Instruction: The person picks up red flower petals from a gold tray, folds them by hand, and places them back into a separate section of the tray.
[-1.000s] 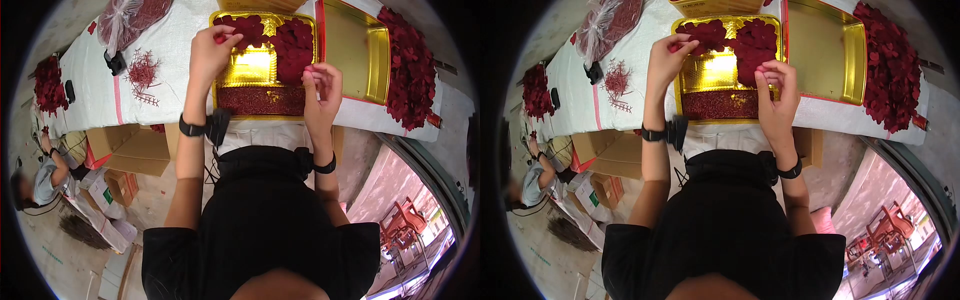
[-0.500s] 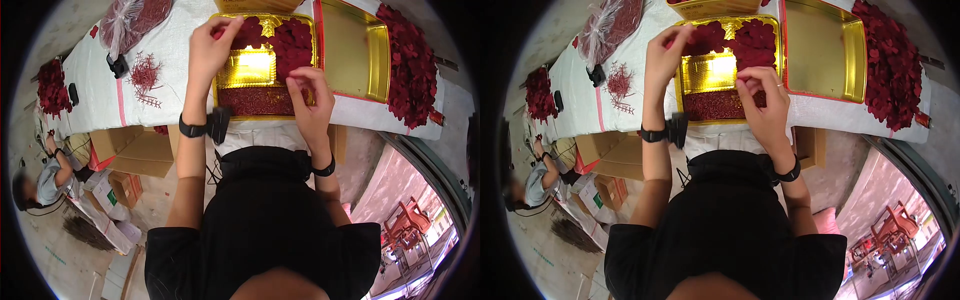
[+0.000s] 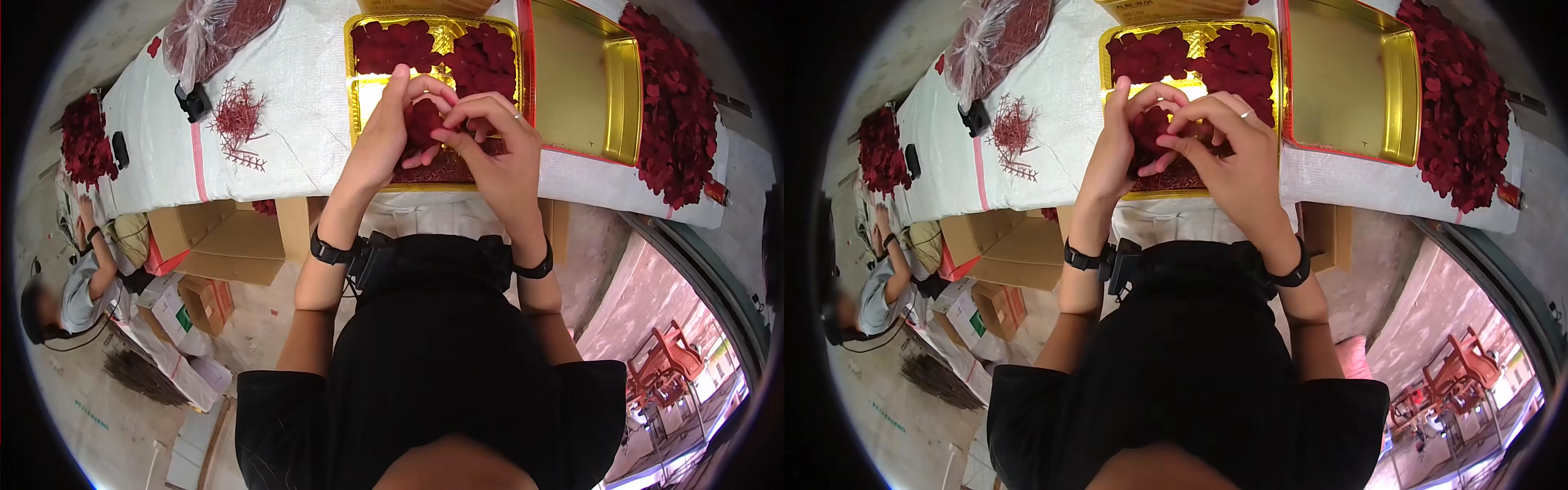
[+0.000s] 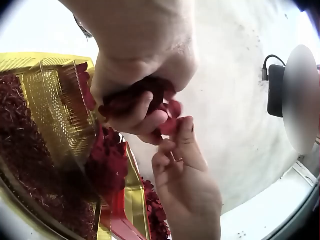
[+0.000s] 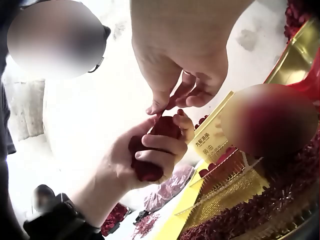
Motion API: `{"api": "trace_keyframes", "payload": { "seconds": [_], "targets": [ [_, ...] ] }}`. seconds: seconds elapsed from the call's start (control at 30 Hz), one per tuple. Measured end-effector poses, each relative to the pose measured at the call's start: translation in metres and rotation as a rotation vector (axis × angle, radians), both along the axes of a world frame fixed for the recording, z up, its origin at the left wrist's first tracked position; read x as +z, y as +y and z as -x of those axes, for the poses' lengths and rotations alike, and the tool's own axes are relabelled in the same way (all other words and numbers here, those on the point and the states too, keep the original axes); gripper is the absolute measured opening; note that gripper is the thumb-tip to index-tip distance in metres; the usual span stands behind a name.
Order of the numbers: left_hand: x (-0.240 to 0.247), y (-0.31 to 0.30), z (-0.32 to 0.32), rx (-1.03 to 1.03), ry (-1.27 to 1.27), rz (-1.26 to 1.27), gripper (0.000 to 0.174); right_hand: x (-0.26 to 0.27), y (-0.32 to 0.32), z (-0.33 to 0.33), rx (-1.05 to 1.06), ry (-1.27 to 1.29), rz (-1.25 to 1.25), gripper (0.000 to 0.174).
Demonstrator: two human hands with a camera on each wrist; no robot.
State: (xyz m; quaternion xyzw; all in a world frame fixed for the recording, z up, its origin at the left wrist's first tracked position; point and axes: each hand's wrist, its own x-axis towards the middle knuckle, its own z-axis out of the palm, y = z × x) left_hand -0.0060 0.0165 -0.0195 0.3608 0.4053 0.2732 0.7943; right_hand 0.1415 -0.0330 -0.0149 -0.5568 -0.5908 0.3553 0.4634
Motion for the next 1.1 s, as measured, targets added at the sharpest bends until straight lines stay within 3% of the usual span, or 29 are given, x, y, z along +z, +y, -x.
{"api": "trace_keyframes", "payload": {
  "seconds": [0.1,0.17,0.3,0.43,0.47,0.57,0.67,0.77,0.8,1.0,1.1],
  "targets": [
    [-0.001,0.003,0.006,-0.148,0.178,-0.029,0.058,0.0,-0.003,-0.002,-0.056,0.336,0.084,0.017],
    [-0.009,0.003,0.01,-0.137,0.095,0.064,0.054,0.014,-0.006,-0.001,-0.117,0.616,0.194,0.015],
    [-0.011,0.0,0.018,-0.08,-0.18,0.27,0.051,0.001,-0.005,-0.014,-0.018,0.185,-0.162,0.014],
    [-0.011,-0.003,0.018,0.023,-0.101,0.111,0.023,0.003,-0.006,-0.023,0.116,-0.178,-0.312,0.012],
    [-0.008,0.0,0.019,-0.014,-0.041,0.09,0.009,0.001,-0.007,-0.023,0.136,-0.241,-0.331,0.011],
    [-0.012,0.004,0.024,0.027,0.204,-0.035,0.006,-0.014,-0.004,-0.021,0.128,-0.26,-0.41,0.016],
    [-0.009,0.012,0.031,0.234,0.227,-0.06,0.01,-0.018,-0.01,-0.005,-0.008,-0.138,-0.156,0.021],
    [-0.01,0.013,0.036,0.294,0.232,-0.035,0.009,-0.041,-0.021,0.002,0.276,-0.425,0.036,0.025],
    [-0.009,0.013,0.035,0.32,0.217,-0.014,0.009,-0.044,-0.023,0.008,0.346,-0.371,0.172,0.022],
    [-0.015,0.006,0.031,0.355,0.151,-0.007,0.009,-0.06,-0.021,0.018,0.499,-0.488,0.162,0.018],
    [-0.018,0.005,0.026,0.36,0.193,-0.044,0.008,-0.057,-0.018,0.014,0.49,-0.394,0.203,0.015]
  ]
}}
